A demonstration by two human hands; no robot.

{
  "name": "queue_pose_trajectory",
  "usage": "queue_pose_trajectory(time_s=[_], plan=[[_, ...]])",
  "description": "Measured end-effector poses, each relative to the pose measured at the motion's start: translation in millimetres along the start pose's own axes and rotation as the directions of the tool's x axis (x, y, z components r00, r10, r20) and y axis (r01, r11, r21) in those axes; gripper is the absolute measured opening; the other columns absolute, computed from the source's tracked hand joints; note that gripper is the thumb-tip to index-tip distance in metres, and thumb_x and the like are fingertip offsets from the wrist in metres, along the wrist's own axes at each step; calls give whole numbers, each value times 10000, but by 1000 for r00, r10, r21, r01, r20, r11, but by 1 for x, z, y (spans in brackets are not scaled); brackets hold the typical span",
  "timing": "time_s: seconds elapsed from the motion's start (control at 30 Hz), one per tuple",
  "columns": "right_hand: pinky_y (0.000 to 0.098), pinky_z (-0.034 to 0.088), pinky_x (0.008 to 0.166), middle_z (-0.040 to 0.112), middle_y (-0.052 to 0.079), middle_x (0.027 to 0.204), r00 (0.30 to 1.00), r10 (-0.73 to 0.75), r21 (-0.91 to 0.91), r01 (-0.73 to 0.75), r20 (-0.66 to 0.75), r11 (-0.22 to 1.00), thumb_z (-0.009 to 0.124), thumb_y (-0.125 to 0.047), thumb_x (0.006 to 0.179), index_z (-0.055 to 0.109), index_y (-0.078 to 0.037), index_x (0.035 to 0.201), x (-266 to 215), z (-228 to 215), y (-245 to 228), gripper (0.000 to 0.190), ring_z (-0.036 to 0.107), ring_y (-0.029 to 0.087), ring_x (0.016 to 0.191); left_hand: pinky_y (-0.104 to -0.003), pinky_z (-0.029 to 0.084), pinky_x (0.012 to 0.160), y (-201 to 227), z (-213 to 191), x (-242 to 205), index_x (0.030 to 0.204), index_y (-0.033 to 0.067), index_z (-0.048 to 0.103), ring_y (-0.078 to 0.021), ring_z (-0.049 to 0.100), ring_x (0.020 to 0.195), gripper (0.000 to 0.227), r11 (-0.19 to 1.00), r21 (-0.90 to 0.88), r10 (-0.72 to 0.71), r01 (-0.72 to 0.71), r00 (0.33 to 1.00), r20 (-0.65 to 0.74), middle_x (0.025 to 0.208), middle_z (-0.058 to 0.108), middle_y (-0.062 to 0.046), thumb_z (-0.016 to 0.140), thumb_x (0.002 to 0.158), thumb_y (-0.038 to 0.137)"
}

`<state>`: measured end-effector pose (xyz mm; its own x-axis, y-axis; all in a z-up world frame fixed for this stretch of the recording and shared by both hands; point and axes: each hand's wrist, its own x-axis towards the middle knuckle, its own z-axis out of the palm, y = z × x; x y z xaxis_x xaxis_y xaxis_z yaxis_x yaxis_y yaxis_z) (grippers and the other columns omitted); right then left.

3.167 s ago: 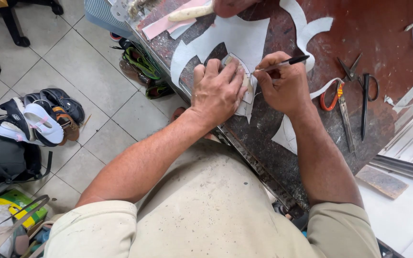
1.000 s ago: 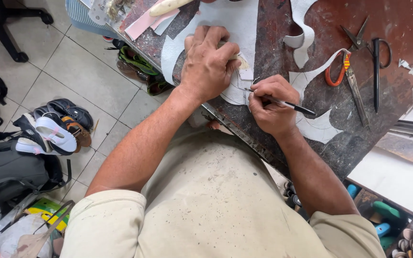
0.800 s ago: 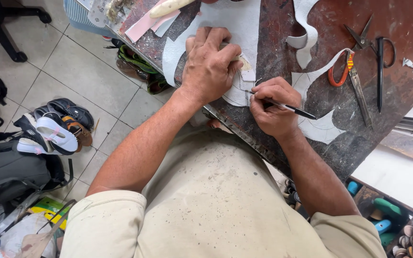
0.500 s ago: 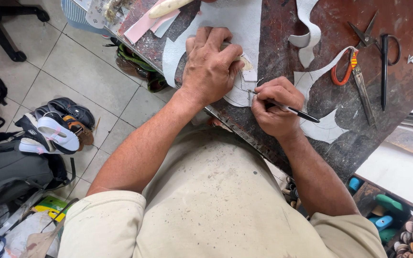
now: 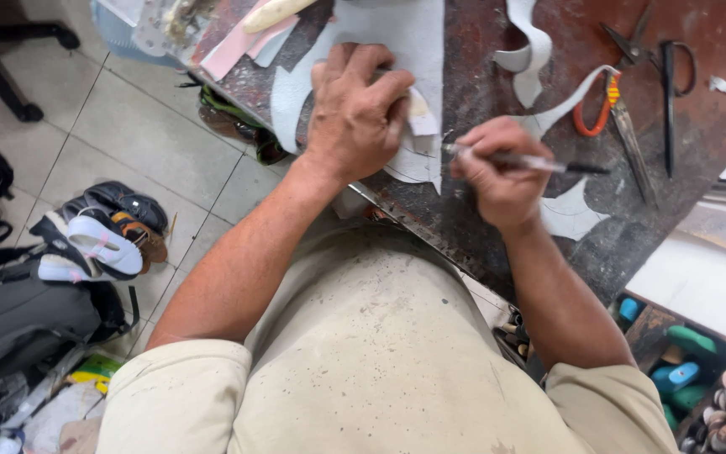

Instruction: The person uses a pen to trace a curved pattern onto a white sheet of material placed on a workbench. They then use scissors to cut along the traced lines, separating the pattern from the larger sheet.

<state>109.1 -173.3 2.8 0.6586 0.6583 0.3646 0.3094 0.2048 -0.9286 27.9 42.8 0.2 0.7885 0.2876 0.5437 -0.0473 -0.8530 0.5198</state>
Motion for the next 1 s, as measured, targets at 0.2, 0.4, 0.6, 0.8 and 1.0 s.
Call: queue_pose_trajectory(time_s=[0.2,0.4,0.6,0.8,1.0], plan=[[385,554,551,685,250,1034,954,-67,-232,-3,-292,973,623,-350,1112,629,10,1170,-22,-88,-58,364,688,331,688,-464,372,646,-4,-2,-1,1013,86,771,-339,551,1041,255,995,-3,104,-104,994,25,1052,676,-119,785,759,66],[399,598,648,636,302,1074,852,-51,-390,-185,-521,902,534,-305,1168,495,43,1211,-111,-125,-64,354,655,318,774,-521,451,818,-4,-17,2,1077,31,733,-386,547,1084,343,965,-118,248,-235,962,110,1170,683,-139,620,777,-88],[360,615,659,663,224,990,734,40,-268,-297,-678,916,634,-140,1113,571,39,1135,-155,-117,-48,191,675,261,747,-490,357,715,-21,-21,11,1144,141,762,-353,563,980,347,978,39,171,-204,897,408,1131,659,-57,792,823,13],[288,591,645,689,195,995,801,-53,-407,-244,-596,880,670,-29,1085,618,7,1090,-154,-117,-49,64,718,242,724,-403,544,698,-1,-31,40,1073,74,783,-259,629,733,287,999,-1,30,-38,773,633,950,595,-81,771,826,-71],[319,556,681,688,191,987,876,-113,-472,-141,-470,870,713,18,1035,605,1,1102,-154,-125,-51,129,678,247,824,-455,345,989,74,-61,41,961,190,804,-192,584,911,137,995,59,19,-77,747,664,987,669,43,883,902,95]])
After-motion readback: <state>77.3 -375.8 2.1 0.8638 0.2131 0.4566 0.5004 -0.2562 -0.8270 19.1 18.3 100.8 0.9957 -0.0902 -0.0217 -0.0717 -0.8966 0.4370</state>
